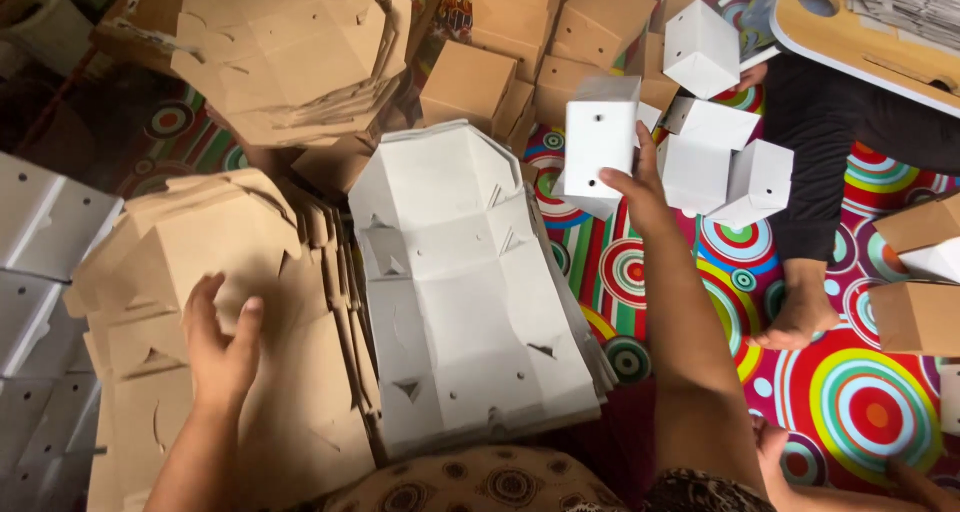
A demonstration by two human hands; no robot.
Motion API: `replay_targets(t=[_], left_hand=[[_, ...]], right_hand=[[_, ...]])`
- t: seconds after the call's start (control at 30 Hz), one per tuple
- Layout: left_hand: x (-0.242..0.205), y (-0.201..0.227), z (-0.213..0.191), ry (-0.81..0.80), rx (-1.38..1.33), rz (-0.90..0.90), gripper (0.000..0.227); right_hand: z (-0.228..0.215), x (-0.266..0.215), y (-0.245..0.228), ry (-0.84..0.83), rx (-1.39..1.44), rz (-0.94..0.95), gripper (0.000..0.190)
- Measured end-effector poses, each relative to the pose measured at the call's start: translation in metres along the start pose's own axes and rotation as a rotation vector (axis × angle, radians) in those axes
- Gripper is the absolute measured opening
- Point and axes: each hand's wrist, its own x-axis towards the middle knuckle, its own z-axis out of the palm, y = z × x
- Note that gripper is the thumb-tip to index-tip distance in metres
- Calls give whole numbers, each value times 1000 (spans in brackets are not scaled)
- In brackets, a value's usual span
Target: Assembling cardboard boxes by folding flat sheets and interlocking tabs at a steady pace.
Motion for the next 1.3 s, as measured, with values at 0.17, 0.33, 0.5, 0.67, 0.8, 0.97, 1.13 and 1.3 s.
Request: replay_targets(t=[0.17,0.33,0.5,0.67,0.8,0.97,1.13,1.3], left_hand=[[-45,119,30,-347,-579,74,75],[-87,141,93,-1034,-1164,30,119],[-100,131,113,-1031,-1411,67,128],[-109,140,98,-896,-1171,114,121],[-103,95,120,-973,-1476,139,117],[-104,87,113,-957,-1540,110,117],[-99,83,107,-815,-1505,155,123],[-124,108,93,-680,-1333,476,134]], right_hand=[[-28,-77,47,-256,200,-71,105],[90,-145,-120,-658,-29,-288,149],[112,-189,-129,-509,-328,-578,135],[71,-236,-7,-563,502,56,99],[136,-236,-110,-759,1254,591,77],[157,-249,-112,-796,1110,576,80],[120,-234,-59,-299,753,490,47],[119,-248,-146,186,-206,-154,21]])
